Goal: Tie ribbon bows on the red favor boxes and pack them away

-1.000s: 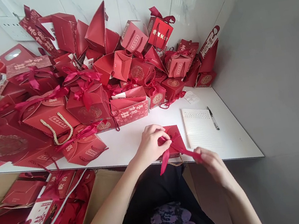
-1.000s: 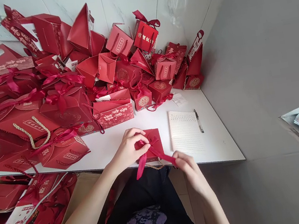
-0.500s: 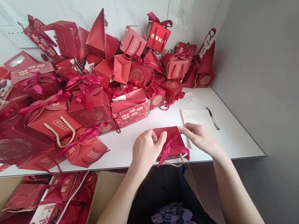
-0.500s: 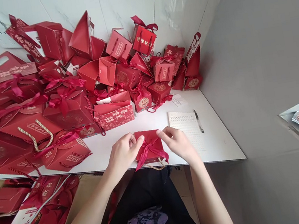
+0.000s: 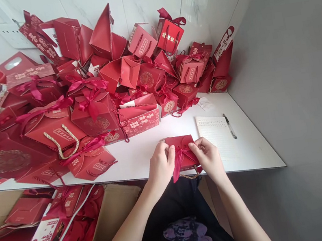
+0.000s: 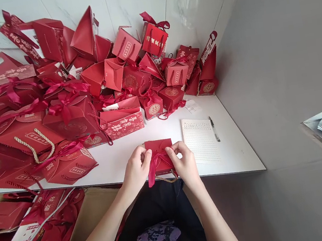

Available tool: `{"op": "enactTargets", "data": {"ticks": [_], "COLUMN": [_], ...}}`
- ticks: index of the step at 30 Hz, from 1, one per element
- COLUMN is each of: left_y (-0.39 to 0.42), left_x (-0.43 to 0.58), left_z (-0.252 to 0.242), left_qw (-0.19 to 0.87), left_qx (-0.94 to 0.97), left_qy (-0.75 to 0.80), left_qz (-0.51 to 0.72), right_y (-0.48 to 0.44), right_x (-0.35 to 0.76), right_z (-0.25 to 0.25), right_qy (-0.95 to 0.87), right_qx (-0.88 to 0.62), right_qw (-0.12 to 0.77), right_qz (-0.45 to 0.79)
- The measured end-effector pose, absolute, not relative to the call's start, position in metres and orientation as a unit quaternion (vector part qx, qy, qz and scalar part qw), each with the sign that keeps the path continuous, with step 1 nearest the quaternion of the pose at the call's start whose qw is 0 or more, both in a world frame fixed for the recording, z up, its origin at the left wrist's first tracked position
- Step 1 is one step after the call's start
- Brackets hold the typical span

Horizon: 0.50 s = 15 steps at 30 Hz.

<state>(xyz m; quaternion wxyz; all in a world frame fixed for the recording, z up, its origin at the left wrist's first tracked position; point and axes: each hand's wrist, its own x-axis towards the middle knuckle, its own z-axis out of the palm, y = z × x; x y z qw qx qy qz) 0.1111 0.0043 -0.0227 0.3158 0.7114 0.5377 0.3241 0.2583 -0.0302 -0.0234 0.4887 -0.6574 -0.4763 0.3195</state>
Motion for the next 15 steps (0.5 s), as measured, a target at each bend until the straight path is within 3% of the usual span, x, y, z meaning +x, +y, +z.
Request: {"op": "enactTargets", "data": {"ticks": [11, 15], "left_y": [0.003, 0.004], "left_x": [0.115, 0.114], "left_z": [-0.025, -0.023], "left_qw": [0.353, 0.371], "left_qx": [0.690, 0.677], "left_qy": [0.540, 0.543], "left_qz": [0.329, 0.332], "right_y": [-0.031, -0.028], "right_x": [0.246, 0.247], "right_z": [-0.035, -0.033], "right_qy": [-0.287, -0.233], "right_qx": [-0.572, -0.548], "right_qw": [0.624, 0.633], "right_qz": [0.449, 0.494]}}
